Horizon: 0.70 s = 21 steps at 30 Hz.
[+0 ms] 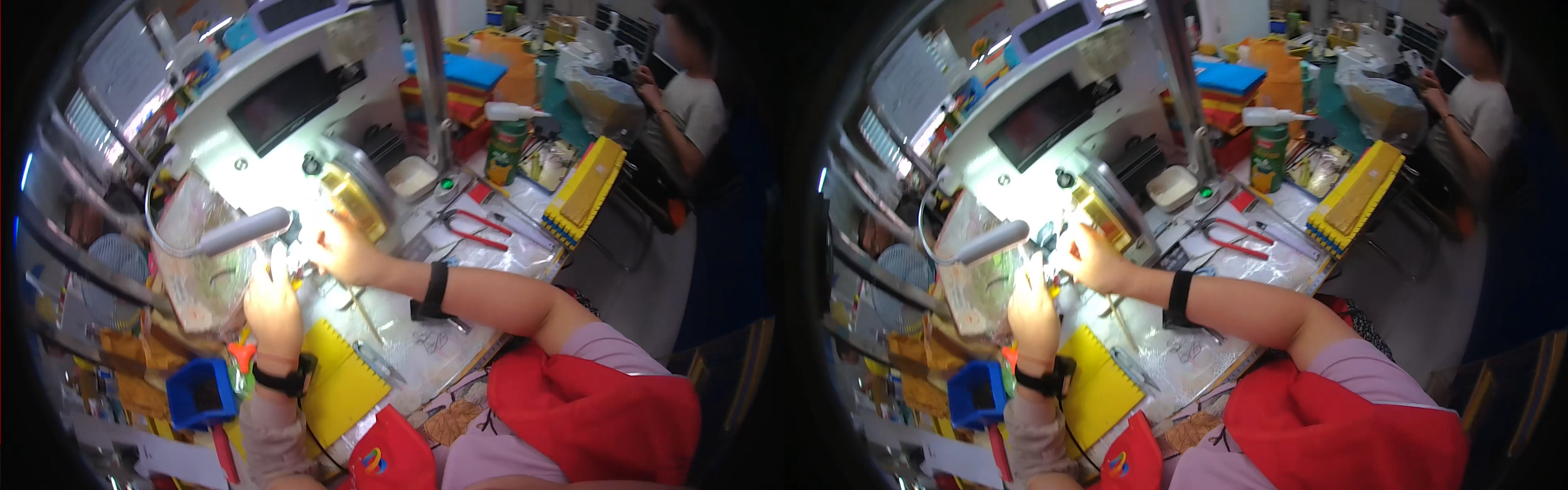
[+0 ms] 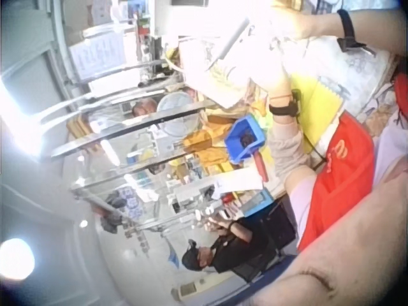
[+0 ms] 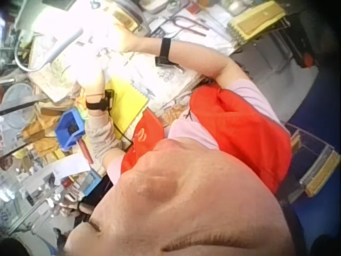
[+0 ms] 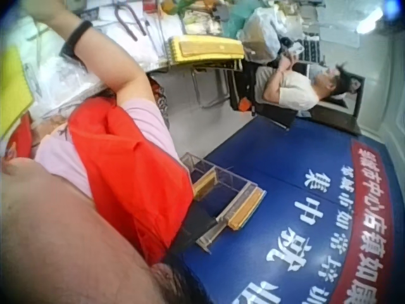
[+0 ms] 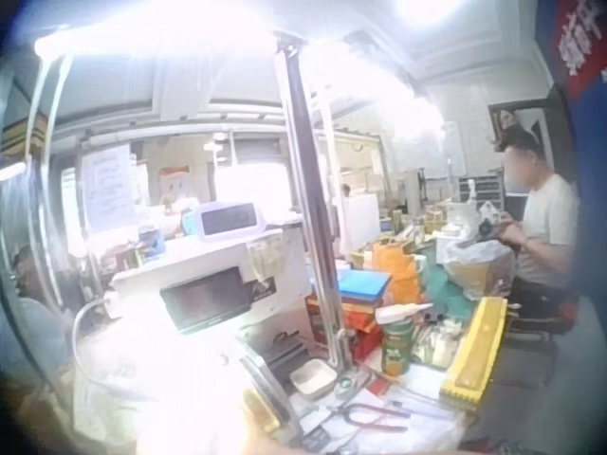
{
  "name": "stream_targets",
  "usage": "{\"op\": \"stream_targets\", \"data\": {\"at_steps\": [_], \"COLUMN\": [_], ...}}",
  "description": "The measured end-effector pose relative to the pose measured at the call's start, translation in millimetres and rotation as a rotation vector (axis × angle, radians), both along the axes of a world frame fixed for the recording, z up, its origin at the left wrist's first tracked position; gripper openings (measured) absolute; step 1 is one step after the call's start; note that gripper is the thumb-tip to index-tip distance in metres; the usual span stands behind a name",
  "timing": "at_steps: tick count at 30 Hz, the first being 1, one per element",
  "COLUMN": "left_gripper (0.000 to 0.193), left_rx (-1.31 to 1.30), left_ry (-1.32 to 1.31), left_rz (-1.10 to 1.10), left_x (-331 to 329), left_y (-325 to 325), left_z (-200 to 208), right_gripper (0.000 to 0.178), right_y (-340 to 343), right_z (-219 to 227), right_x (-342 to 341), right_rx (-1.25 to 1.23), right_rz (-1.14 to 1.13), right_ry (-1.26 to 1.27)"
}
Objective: The worker is performing precision assembly of small components using a specialized machine, tweezers, and adhesive.
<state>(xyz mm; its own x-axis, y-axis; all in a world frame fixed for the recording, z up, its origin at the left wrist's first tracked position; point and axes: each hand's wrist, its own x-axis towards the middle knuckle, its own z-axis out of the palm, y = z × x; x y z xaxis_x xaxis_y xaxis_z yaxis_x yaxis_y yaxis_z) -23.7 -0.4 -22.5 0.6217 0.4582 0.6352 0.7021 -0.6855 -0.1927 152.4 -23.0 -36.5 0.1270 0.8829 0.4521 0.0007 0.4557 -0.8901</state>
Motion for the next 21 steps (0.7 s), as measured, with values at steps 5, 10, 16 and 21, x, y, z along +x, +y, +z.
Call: {"op": "stream_targets", "data": {"at_steps": [5, 10, 16, 21], "left_gripper": [0.057, 0.05, 0.047, 0.047], "left_rx": [-0.369, -0.414, -0.507, -0.471], "left_ry": [0.296, 0.301, 0.287, 0.312], "left_rz": [0.487, 0.411, 0.368, 0.239], "left_x": [-9.1, -9.5, -2.4, -29.6], "left_y": [-34.0, -29.0, -23.5, -27.2], "left_z": [5.8, -5.6, -3.1, 13.3], "right_gripper": [0.011, 0.012, 0.018, 0.02], "right_y": [12.6, 7.6, -0.8, -65.9], "right_z": [-15.4, -9.1, 2.3, 32.4], "right_x": [-7.8, -7.0, -7.1, -10.5], "right_rx": [0.035, 0.083, 0.014, -0.343], "right_rz": [0.055, 0.031, -0.033, 0.173], "right_ry": [0.012, 0.037, 0.131, 0.237]}}
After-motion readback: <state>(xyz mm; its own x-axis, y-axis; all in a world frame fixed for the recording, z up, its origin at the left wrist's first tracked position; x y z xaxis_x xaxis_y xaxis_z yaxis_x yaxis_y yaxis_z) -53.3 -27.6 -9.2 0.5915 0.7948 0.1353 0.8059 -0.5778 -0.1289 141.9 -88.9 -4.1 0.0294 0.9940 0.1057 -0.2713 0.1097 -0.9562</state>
